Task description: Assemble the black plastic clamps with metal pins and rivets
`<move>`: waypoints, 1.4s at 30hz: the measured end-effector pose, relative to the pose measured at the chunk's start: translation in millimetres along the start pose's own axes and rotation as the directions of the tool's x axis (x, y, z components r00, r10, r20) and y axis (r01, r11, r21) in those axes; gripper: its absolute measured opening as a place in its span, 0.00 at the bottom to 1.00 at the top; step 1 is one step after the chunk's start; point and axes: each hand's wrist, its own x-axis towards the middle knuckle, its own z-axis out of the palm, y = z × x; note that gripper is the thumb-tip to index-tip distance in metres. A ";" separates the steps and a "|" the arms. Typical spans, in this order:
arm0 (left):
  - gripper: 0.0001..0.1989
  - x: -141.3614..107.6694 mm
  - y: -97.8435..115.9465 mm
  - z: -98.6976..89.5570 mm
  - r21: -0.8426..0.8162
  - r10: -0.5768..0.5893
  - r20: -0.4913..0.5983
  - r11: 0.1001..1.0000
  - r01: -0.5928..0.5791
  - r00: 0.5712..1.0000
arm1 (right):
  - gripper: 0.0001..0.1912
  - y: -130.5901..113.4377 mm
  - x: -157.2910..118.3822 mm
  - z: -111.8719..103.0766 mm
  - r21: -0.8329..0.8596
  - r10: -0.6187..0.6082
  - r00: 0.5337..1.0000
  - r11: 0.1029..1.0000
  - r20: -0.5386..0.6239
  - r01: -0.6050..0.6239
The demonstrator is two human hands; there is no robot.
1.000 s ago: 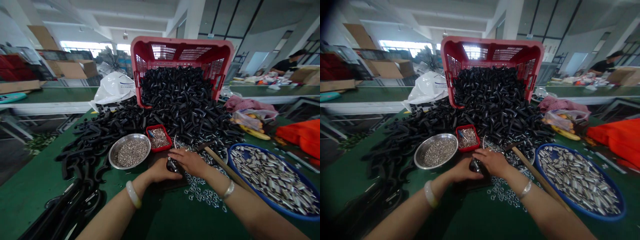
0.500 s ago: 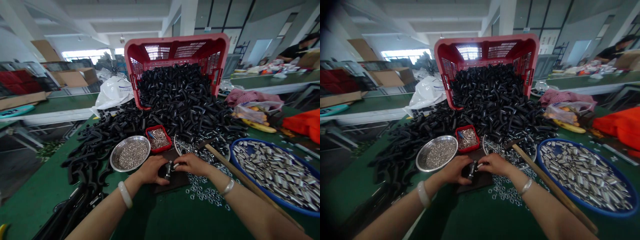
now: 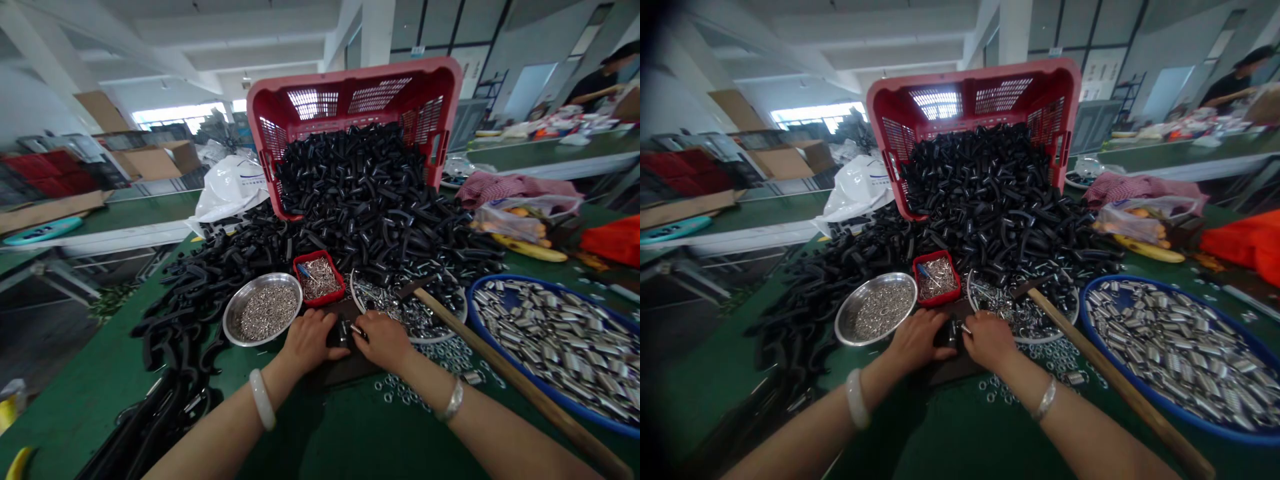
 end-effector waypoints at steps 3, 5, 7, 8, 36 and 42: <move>0.33 -3.6 -0.6 -3.0 0.078 0.016 -0.042 0.997 -0.013 0.999 | 0.13 1.4 -8.0 -4.2 0.004 0.000 1.000 1.000 -0.030 0.000; 0.35 2.0 -7.4 -8.8 0.058 0.029 -0.055 0.998 -0.026 0.998 | 0.15 13.2 -14.0 -13.5 0.015 0.011 0.996 1.000 -0.087 -0.010; 0.31 17.4 -17.6 -15.1 0.022 -0.030 -0.084 0.999 0.032 0.996 | 0.17 33.5 -21.7 -24.5 -0.059 0.070 0.983 0.995 -0.168 -0.081; 0.27 28.6 -23.1 -17.6 0.016 -0.089 -0.092 0.996 0.091 0.992 | 0.17 46.2 -26.4 -29.2 -0.118 0.112 0.971 0.983 -0.211 -0.140; 0.12 107.1 -58.2 -9.1 -0.194 0.008 0.034 0.981 -0.001 0.999 | 0.23 133.1 -82.9 -13.0 -0.058 0.246 0.947 0.963 -0.208 -0.263; 0.09 62.8 -34.5 -2.8 -0.621 0.048 0.024 0.784 -0.023 0.999 | 0.24 134.0 -83.5 -12.3 -0.061 0.234 0.953 0.966 -0.195 -0.250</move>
